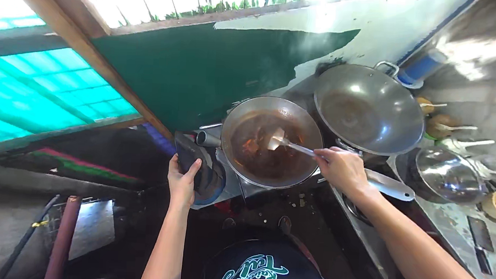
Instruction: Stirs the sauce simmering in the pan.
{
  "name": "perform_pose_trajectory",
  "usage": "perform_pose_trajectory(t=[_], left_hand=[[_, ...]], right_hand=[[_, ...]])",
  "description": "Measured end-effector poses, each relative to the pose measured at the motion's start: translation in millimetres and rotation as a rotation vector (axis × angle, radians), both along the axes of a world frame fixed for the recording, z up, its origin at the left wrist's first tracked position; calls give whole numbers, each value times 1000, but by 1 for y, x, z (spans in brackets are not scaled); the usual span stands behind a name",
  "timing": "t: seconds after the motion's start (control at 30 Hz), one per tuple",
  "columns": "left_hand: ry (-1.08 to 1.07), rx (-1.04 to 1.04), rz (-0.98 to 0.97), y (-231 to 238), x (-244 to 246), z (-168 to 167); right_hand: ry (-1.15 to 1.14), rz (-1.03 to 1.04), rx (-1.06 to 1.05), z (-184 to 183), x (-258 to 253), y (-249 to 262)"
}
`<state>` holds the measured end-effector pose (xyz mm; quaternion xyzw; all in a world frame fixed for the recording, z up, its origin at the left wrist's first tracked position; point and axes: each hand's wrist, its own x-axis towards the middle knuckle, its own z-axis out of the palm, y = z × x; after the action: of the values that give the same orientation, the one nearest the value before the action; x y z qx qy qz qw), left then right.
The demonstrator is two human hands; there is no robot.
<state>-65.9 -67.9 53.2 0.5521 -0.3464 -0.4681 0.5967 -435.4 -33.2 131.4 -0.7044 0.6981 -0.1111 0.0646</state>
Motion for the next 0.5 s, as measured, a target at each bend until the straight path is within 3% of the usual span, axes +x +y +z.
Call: perform_pose_trajectory(t=[0.13,0.33,0.5], left_hand=[[6,-20,-50,-15,7,2],[23,-5,-59,-20,17,3],[-15,-10,-61,-15,35,6]], right_hand=[[-4,-112,11,15,16,10],[2,-220,227,-6,68,8],[-27,-224,252,27,62,5]])
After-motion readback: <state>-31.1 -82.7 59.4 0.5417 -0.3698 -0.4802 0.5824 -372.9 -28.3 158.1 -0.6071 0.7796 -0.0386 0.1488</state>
